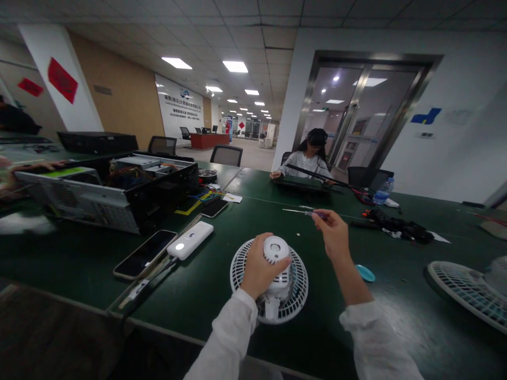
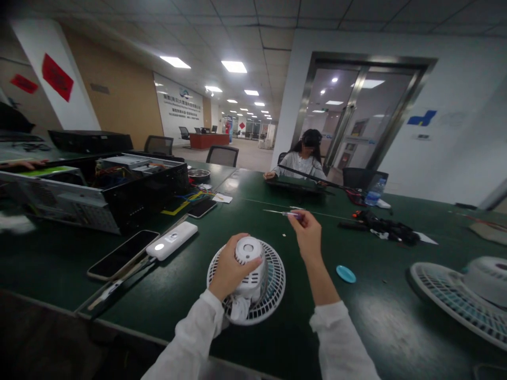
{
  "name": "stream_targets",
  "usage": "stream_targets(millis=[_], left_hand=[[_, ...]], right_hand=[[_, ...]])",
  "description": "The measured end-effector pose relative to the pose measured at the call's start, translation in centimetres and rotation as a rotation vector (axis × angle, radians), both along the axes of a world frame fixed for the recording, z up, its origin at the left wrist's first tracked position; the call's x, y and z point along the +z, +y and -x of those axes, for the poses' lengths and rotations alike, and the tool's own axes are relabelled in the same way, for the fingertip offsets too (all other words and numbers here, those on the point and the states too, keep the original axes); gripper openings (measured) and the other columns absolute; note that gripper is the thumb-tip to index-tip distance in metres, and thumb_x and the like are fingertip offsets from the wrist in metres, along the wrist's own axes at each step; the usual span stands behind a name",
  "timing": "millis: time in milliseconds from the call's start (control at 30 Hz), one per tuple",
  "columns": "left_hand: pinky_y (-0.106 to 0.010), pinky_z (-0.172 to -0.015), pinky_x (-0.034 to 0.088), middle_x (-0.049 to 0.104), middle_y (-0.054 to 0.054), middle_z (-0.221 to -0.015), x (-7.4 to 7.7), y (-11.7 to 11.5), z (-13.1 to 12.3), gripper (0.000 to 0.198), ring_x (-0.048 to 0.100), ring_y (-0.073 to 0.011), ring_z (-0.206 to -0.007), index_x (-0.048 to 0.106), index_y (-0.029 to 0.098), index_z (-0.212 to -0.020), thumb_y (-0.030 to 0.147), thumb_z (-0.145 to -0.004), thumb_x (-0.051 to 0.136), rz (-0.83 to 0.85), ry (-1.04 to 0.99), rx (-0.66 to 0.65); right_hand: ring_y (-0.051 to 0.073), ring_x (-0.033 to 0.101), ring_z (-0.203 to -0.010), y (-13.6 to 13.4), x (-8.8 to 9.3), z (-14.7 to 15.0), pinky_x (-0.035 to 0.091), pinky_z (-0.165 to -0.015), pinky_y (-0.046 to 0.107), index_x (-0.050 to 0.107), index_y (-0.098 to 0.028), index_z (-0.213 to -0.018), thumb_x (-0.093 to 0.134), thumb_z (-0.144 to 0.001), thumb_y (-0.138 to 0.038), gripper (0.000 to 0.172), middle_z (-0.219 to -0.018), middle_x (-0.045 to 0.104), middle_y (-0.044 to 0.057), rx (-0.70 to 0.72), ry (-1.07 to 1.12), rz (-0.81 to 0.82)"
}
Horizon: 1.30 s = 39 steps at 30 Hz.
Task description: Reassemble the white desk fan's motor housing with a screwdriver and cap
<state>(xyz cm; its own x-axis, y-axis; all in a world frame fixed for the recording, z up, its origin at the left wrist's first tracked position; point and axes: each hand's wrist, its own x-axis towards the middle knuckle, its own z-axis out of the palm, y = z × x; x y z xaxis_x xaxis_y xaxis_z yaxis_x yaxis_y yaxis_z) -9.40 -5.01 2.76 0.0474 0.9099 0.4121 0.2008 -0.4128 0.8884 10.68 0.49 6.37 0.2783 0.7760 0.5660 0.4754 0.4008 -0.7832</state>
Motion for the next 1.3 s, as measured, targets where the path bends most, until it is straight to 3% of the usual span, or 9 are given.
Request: stream_targets(millis=[133, 267, 400, 667, 1300], left_hand=[[-0.038, -0.09, 0.04, 0.055, -0.007, -0.108, -0.4, 1.7, -0.6, 0.051, 0.053, -0.0232, -0.101, 0.049, 0.017, -0.109, 0.026, -0.064, 0.072, -0.023, -0.019, -0.035], [-0.038, -0.089, 0.04, 0.056, -0.007, -0.107, -0.6, 2.2, -0.6, 0.054, 0.054, -0.0233, -0.099, 0.049, 0.018, -0.11, 0.028, -0.063, 0.072, -0.01, -0.002, -0.039], [-0.037, -0.088, 0.04, 0.056, -0.006, -0.106, -0.5, 2.0, -0.6, 0.053, 0.054, -0.0232, -0.098, 0.049, 0.018, -0.11, 0.027, -0.063, 0.072, -0.008, 0.004, -0.031], [-0.04, -0.091, 0.039, 0.055, -0.007, -0.109, -0.4, 2.0, -0.5, 0.053, 0.053, -0.025, -0.102, 0.049, 0.018, -0.11, 0.027, -0.064, 0.072, 0.018, -0.005, -0.041], [-0.041, -0.092, 0.039, 0.056, -0.007, -0.11, -0.5, 2.0, -0.6, 0.054, 0.054, -0.0251, -0.103, 0.049, 0.019, -0.11, 0.026, -0.062, 0.072, 0.017, -0.032, -0.045]], right_hand=[[0.01, 0.052, -0.06, -1.8, 4.1, 3.5, 0.043, -0.053, 0.023, 0.057, -0.019, -0.091, 0.052, -0.081, -0.043, 0.027, -0.075, 0.056, -0.001, 0.092, 0.138, -0.152], [0.009, 0.054, -0.06, -4.0, 5.9, 6.1, 0.044, -0.053, 0.021, 0.062, -0.019, -0.088, 0.061, -0.077, -0.034, 0.018, -0.072, 0.06, -0.001, 0.217, 0.1, -0.194], [0.011, 0.059, -0.066, -4.5, 5.7, 7.1, 0.048, -0.059, 0.023, 0.062, -0.019, -0.09, 0.06, -0.079, -0.03, 0.016, -0.078, 0.063, 0.001, 0.303, -0.039, -0.157], [0.014, 0.061, -0.072, -4.3, 5.5, 7.1, 0.051, -0.066, 0.027, 0.062, -0.018, -0.09, 0.057, -0.08, -0.029, 0.016, -0.081, 0.064, 0.003, 0.318, -0.155, -0.13], [0.015, 0.061, -0.073, -3.9, 5.5, 7.0, 0.051, -0.067, 0.028, 0.061, -0.017, -0.089, 0.056, -0.081, -0.03, 0.016, -0.082, 0.064, 0.004, 0.342, -0.182, -0.093]])
